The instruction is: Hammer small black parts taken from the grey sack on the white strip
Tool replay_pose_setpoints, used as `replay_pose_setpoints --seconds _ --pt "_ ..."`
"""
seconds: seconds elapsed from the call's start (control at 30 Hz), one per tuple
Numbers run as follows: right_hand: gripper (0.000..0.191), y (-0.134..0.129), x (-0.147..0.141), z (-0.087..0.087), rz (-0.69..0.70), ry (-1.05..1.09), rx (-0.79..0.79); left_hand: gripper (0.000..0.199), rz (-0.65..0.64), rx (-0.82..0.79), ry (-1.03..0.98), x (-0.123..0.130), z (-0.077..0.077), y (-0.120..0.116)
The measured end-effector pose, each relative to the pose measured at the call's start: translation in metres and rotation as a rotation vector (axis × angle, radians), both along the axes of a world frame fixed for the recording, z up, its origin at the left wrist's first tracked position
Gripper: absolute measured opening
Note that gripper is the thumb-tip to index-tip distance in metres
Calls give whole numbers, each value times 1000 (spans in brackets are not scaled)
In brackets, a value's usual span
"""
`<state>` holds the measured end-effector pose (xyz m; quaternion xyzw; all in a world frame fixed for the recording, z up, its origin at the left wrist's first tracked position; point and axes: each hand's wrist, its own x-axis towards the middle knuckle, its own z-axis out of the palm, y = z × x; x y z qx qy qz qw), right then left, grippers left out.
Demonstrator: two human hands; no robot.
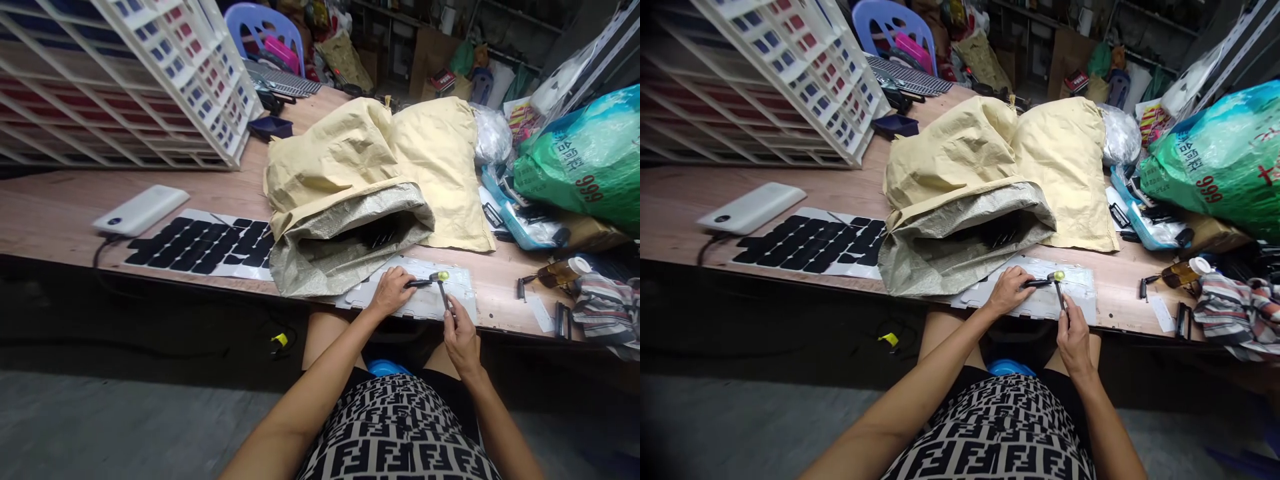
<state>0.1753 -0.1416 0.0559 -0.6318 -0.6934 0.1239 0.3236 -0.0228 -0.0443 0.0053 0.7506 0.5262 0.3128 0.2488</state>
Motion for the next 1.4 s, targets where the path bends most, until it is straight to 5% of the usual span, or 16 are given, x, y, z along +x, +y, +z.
replay_pose_setpoints --seconds 0.73,0.87,1.13,1.27,1.4 --pt "44 2 -25 0 140 -46 -23 17 27 -76 -45 1 5 6" --pt "41 32 -10 0 74 -97 32 20 21 -71 -40 2 4 7" --pt "40 140 17 -11 -298 -461 -41 19 26 -30 -49 2 3 8" --pt "37 149 13 -28 -358 -603 18 15 20 49 -72 -1 6 7" --pt "35 145 10 -33 -367 -664 48 24 -140 293 -131 -7 -3 -27"
